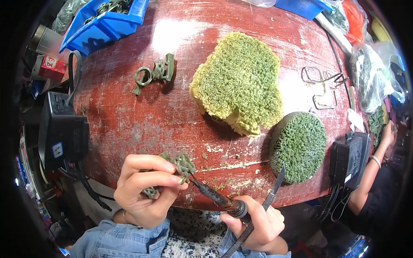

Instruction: Using a heated soldering tool to bond or shape green jewelry components.

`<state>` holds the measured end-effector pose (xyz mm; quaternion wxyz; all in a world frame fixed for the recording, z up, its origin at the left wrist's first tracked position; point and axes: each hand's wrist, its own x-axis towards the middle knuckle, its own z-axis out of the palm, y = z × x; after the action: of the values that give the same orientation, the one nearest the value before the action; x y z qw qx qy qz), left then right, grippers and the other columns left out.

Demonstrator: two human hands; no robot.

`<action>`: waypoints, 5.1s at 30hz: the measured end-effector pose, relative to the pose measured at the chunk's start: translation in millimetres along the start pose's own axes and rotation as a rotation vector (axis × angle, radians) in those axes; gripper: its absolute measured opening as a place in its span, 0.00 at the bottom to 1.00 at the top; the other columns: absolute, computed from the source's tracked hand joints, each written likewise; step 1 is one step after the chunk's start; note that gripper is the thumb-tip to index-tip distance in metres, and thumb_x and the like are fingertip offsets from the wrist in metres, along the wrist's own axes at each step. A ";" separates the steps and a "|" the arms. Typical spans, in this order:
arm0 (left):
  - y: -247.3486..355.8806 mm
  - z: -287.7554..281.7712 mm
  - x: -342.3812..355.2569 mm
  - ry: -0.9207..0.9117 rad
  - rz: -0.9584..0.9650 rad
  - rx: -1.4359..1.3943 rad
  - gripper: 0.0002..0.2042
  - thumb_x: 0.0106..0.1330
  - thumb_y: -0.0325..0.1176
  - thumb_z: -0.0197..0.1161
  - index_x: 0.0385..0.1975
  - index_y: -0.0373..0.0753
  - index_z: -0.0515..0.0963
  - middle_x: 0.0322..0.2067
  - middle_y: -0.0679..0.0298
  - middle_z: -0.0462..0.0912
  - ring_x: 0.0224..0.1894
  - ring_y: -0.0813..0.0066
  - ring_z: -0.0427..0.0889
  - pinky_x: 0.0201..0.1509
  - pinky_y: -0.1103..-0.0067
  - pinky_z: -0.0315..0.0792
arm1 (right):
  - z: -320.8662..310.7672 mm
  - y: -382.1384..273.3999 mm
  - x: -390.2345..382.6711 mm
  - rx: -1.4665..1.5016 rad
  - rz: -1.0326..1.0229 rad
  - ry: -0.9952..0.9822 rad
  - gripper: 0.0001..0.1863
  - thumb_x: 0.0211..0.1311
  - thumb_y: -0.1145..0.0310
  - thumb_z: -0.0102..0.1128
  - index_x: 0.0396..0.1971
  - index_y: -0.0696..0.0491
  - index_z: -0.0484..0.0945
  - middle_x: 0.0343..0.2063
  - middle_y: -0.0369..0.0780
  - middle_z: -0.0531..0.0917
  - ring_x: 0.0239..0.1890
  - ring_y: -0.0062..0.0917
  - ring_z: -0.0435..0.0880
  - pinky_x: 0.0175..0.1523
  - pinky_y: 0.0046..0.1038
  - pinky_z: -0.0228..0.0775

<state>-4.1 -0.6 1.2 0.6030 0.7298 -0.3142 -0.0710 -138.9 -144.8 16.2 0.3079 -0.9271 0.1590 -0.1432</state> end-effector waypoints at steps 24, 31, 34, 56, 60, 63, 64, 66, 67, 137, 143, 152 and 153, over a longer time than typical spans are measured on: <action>0.9 1.0 -4.3 0.051 -0.050 -0.015 0.14 0.41 0.15 0.66 0.30 0.37 0.79 0.33 0.60 0.77 0.33 0.70 0.79 0.34 0.80 0.75 | 0.1 -1.0 -0.6 0.013 0.037 -0.030 0.19 0.48 0.56 0.67 0.28 0.58 0.77 0.14 0.37 0.77 0.14 0.25 0.77 0.20 0.22 0.67; 0.5 0.5 -6.0 0.054 -0.079 -0.026 0.14 0.42 0.15 0.65 0.30 0.37 0.79 0.33 0.60 0.77 0.33 0.70 0.79 0.34 0.80 0.75 | 4.9 -1.8 0.5 0.000 0.051 -0.017 0.23 0.54 0.52 0.58 0.25 0.62 0.75 0.12 0.39 0.73 0.13 0.26 0.75 0.20 0.23 0.64; 1.7 0.4 -4.4 0.049 -0.073 -0.038 0.14 0.42 0.15 0.65 0.30 0.37 0.79 0.34 0.60 0.77 0.33 0.70 0.79 0.35 0.80 0.75 | 2.5 -0.8 -1.5 0.035 0.045 0.012 0.21 0.52 0.53 0.62 0.26 0.60 0.76 0.12 0.37 0.75 0.13 0.25 0.75 0.20 0.22 0.66; 3.6 5.1 -14.5 -0.041 0.284 -0.073 0.12 0.45 0.15 0.61 0.32 0.31 0.79 0.38 0.54 0.76 0.36 0.64 0.79 0.37 0.78 0.76 | 0.0 -28.7 36.1 0.659 0.171 -0.145 0.14 0.48 0.73 0.67 0.35 0.60 0.75 0.21 0.37 0.79 0.23 0.13 0.76 0.28 0.17 0.69; 8.3 -4.8 -10.7 -0.018 0.137 -0.126 0.12 0.46 0.16 0.61 0.33 0.33 0.76 0.42 0.53 0.73 0.38 0.66 0.79 0.36 0.79 0.76 | 2.4 -28.5 28.2 0.779 0.323 -0.173 0.12 0.49 0.74 0.66 0.32 0.60 0.73 0.19 0.35 0.77 0.21 0.12 0.75 0.25 0.16 0.67; 22.6 4.1 -3.0 0.150 -0.249 -0.494 0.11 0.51 0.21 0.65 0.35 0.33 0.76 0.38 0.55 0.75 0.31 0.75 0.79 0.33 0.82 0.75 | 4.0 -34.6 26.9 0.913 0.355 -0.131 0.11 0.50 0.78 0.64 0.31 0.59 0.71 0.20 0.36 0.77 0.21 0.13 0.76 0.24 0.16 0.67; 20.0 1.7 -2.5 0.153 -0.249 -0.492 0.11 0.51 0.21 0.65 0.35 0.33 0.76 0.38 0.55 0.75 0.31 0.75 0.79 0.33 0.82 0.75 | 3.4 -35.6 26.7 0.915 0.354 -0.134 0.11 0.50 0.78 0.64 0.31 0.59 0.71 0.20 0.36 0.77 0.21 0.13 0.76 0.24 0.16 0.67; 11.2 -4.4 -2.1 -0.105 -0.134 -0.328 0.12 0.51 0.24 0.66 0.35 0.32 0.75 0.34 0.57 0.77 0.29 0.79 0.78 0.31 0.84 0.74 | 2.6 -37.5 26.8 0.968 0.383 -0.143 0.10 0.51 0.80 0.62 0.30 0.59 0.68 0.20 0.36 0.77 0.21 0.15 0.77 0.22 0.16 0.68; 11.8 -3.6 -4.0 -0.101 -0.134 -0.325 0.12 0.51 0.24 0.66 0.35 0.32 0.75 0.34 0.57 0.77 0.29 0.79 0.78 0.31 0.84 0.74 | 3.4 -38.4 26.7 0.971 0.380 -0.147 0.10 0.51 0.80 0.62 0.30 0.59 0.68 0.20 0.36 0.77 0.21 0.15 0.77 0.22 0.16 0.68; 23.3 -14.9 25.8 -0.097 -0.311 -0.561 0.11 0.49 0.20 0.66 0.34 0.30 0.76 0.37 0.62 0.78 0.35 0.82 0.76 0.37 0.86 0.73 | -20.2 -17.8 -3.6 1.049 0.375 -0.018 0.19 0.57 0.69 0.59 0.45 0.65 0.72 0.17 0.38 0.77 0.13 0.14 0.71 0.18 0.16 0.63; 28.9 -16.2 17.8 -0.305 -0.239 -0.674 0.17 0.49 0.19 0.65 0.41 0.28 0.75 0.41 0.56 0.75 0.37 0.79 0.77 0.35 0.85 0.76 | -14.7 -27.8 -1.9 1.097 0.221 0.259 0.11 0.59 0.70 0.55 0.32 0.64 0.70 0.11 0.42 0.75 0.09 0.19 0.71 0.15 0.18 0.61; 20.8 -12.3 15.5 -0.307 -0.178 -0.661 0.16 0.44 0.21 0.66 0.36 0.28 0.76 0.38 0.48 0.75 0.34 0.69 0.79 0.31 0.80 0.78 | -5.4 -33.0 3.2 1.107 0.159 0.232 0.12 0.62 0.67 0.53 0.34 0.62 0.68 0.13 0.44 0.76 0.12 0.20 0.72 0.17 0.19 0.63; 19.1 -12.6 16.4 -0.333 -0.132 -0.645 0.17 0.46 0.21 0.67 0.38 0.31 0.77 0.39 0.52 0.76 0.36 0.74 0.78 0.35 0.82 0.75 | -3.8 -33.1 3.7 1.112 0.126 0.230 0.12 0.62 0.67 0.53 0.34 0.62 0.68 0.13 0.44 0.76 0.12 0.19 0.72 0.17 0.19 0.63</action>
<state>7.8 -0.4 26.8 0.7369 0.4993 -0.3215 -0.3229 -130.1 -123.1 40.2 0.7380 -0.5928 0.1474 -0.2868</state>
